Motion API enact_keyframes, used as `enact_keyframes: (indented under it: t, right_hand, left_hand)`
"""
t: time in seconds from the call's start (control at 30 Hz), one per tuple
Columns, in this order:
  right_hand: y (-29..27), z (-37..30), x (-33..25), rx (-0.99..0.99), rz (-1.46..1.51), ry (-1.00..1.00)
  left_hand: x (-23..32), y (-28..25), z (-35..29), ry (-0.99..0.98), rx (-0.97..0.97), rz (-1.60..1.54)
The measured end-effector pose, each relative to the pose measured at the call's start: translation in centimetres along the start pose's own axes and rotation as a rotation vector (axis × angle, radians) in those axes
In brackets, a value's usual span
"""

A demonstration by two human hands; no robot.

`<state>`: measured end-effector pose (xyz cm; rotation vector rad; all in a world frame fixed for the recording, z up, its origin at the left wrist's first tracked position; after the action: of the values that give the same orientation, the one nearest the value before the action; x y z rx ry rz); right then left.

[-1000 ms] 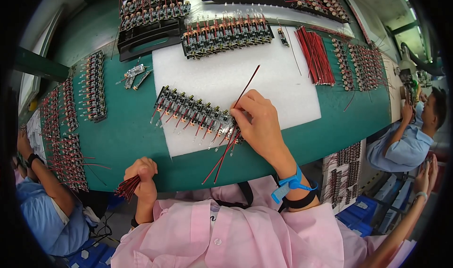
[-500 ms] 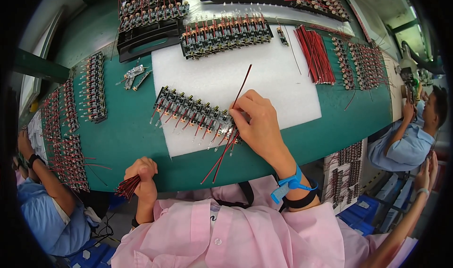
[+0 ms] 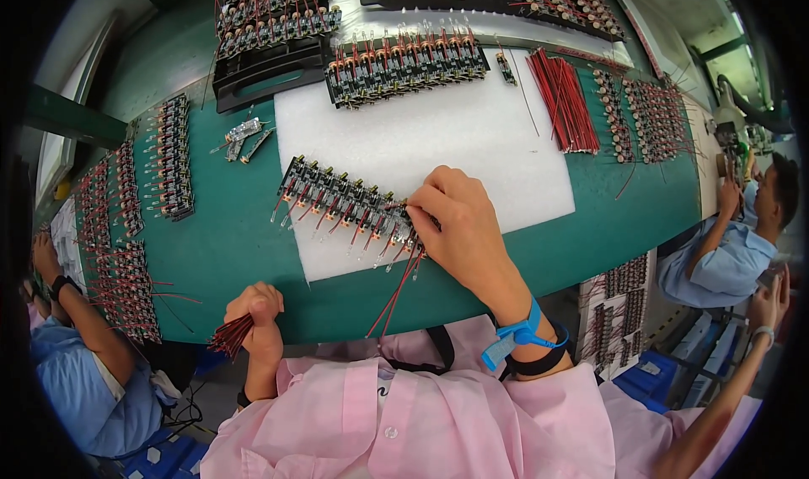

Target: The person picks up a bundle of red wires and a circuit board, then inserts the wires one by one into the board. After filling the board, the person sets it down and picks up a new circuit board to repeat the process.

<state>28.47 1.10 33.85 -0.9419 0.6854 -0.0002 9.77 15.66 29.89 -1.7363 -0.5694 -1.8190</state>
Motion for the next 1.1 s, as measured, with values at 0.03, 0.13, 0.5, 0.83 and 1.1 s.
enact_keyframes:
  t: [0.03,0.13,0.5,0.83,1.1]
  right_hand:
    - [0.0,0.0,-0.2,-0.034,-0.018,-0.006]
    - [-0.1,0.0,-0.7,-0.098,-0.056,-0.027]
    - [-1.4,-0.7,-1.5,-0.199,-0.021,-0.095]
    - [-6.5,2.6,-2.9,-0.269,0.174,-0.034]
    - [-0.8,5.8,-6.0,-0.344,0.374,-0.251]
  left_hand:
    - [0.0,0.0,0.0,0.002,0.003,0.002]
    - [-0.2,-0.1,0.0,0.011,0.014,0.008]
    - [0.1,0.0,1.4,-0.492,-0.004,-0.700]
    - [3.4,5.0,3.7,-0.466,-0.140,-0.963]
    - [6.8,10.0,6.3,-0.309,-0.165,-0.864]
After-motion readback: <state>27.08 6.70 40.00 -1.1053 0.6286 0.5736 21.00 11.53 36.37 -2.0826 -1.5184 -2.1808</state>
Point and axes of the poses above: each hand's wrist, its own z-axis towards the middle knuckle, its own y-axis out of the palm, x = y × z, the point moved 6 cm from there along z, towards the middle knuckle, and after that the axes turned 7 degrees about -y, right-handed, at the moved point
